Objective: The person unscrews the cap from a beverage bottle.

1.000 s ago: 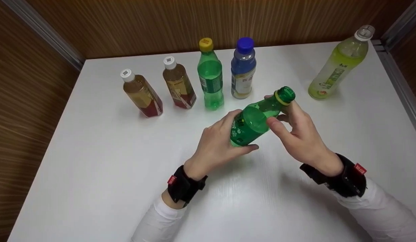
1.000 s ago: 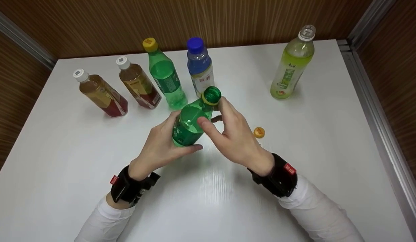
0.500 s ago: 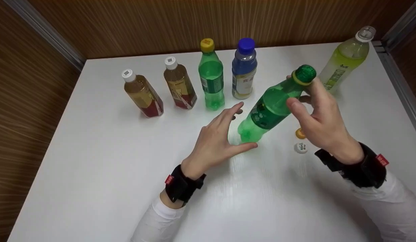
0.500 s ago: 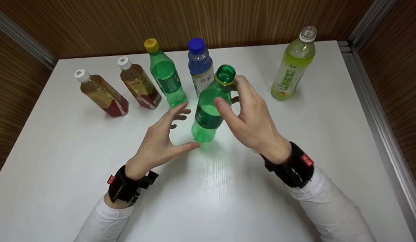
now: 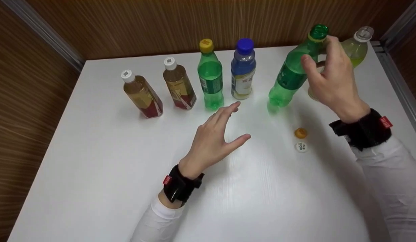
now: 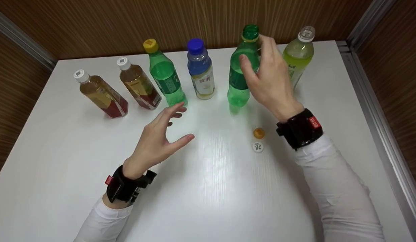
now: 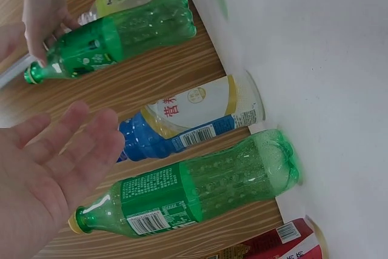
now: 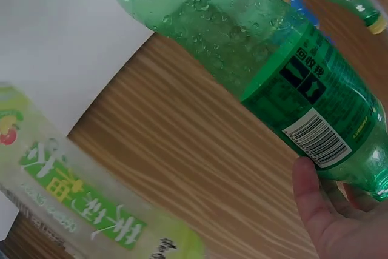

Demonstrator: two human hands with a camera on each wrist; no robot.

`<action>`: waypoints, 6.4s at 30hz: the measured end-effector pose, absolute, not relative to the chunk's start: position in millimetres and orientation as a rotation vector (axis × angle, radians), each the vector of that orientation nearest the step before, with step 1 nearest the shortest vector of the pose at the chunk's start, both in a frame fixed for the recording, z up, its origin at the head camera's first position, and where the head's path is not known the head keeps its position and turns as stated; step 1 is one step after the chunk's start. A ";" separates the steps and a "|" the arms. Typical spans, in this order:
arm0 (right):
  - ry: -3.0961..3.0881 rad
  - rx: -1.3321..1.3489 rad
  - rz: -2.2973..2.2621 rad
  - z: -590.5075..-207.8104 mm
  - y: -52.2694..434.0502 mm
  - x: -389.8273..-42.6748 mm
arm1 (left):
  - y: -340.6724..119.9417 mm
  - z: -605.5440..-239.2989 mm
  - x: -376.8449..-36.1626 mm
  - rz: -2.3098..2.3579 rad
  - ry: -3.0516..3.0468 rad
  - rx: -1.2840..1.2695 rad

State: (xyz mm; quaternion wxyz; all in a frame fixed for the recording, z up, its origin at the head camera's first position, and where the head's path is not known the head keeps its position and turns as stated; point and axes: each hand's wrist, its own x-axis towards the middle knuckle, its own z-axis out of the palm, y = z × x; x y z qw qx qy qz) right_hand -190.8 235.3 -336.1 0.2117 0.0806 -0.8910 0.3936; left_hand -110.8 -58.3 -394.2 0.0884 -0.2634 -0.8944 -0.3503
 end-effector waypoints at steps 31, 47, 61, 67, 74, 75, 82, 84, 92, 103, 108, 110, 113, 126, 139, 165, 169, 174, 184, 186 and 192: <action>-2.596 0.052 1.062 -356.0 241.4 -234.9 | -57.5 -391.9 -111.9 -1.030 -2.667 -0.778; -2.455 0.087 1.050 -349.8 244.4 -222.0 | -58.6 -390.4 -112.3 -1.043 -2.668 -0.750; -2.300 0.412 0.902 -329.3 198.4 -196.8 | -78.9 -391.0 -110.3 -1.069 -2.652 -0.685; -2.498 0.495 0.930 -342.3 176.7 -204.8 | -91.2 -398.0 -107.6 -1.047 -2.684 -0.631; -2.642 0.398 1.068 -363.6 162.1 -224.3 | -94.8 -400.1 -108.1 -1.022 -2.657 -0.618; -2.651 0.386 1.075 -366.3 161.2 -226.7 | -94.7 -400.3 -108.6 -1.019 -2.659 -0.618; -2.738 0.322 1.140 -378.2 153.3 -245.2 | -95.0 -401.0 -108.7 -1.034 -2.669 -0.600; -2.762 0.294 1.182 -379.8 152.5 -248.9 | -94.3 -401.4 -108.9 -1.040 -2.668 -0.602; -2.799 0.262 1.291 -381.4 146.2 -261.1 | -94.2 -402.6 -110.1 -1.040 -2.671 -0.606; -2.810 0.226 1.318 -381.2 145.1 -262.2 | -93.3 -405.5 -109.5 -1.025 -2.669 -0.619; -2.800 0.226 1.319 -378.4 146.7 -254.1 | -93.4 -405.6 -110.3 -1.039 -2.672 -0.601; -2.774 0.248 1.324 -377.4 148.1 -248.2 | -93.2 -405.1 -110.1 -1.042 -2.674 -0.599; -2.710 0.291 1.345 -375.6 150.0 -237.1 | -92.5 -404.8 -110.0 -1.047 -2.675 -0.603; -2.538 0.433 1.444 -361.3 154.1 -165.2 | -86.2 -401.3 -109.5 -1.112 -2.679 -0.594; -2.356 0.488 1.667 -367.4 154.0 -115.2 | -72.6 -401.7 -109.2 -1.197 -2.792 -0.593; -2.340 0.573 1.818 -380.4 145.8 -84.4 | -66.6 -408.5 -99.9 -1.222 -2.760 -0.709; -2.351 0.578 1.826 -382.6 145.8 -85.0 | -67.5 -407.9 -99.8 -1.212 -2.780 -0.700; -2.351 0.582 1.819 -382.9 146.2 -84.9 | -67.7 -406.8 -99.8 -1.197 -2.788 -0.697; -2.405 0.580 1.692 -379.4 152.2 -87.0 | -68.3 -406.3 -101.0 -1.174 -2.793 -0.704; -2.393 0.585 1.650 -376.8 156.2 -88.7 | -68.3 -406.5 -101.2 -1.140 -2.793 -0.705; -2.373 0.594 1.448 -367.5 169.6 -92.1 | -67.3 -408.3 -101.6 -1.004 -2.793 -0.738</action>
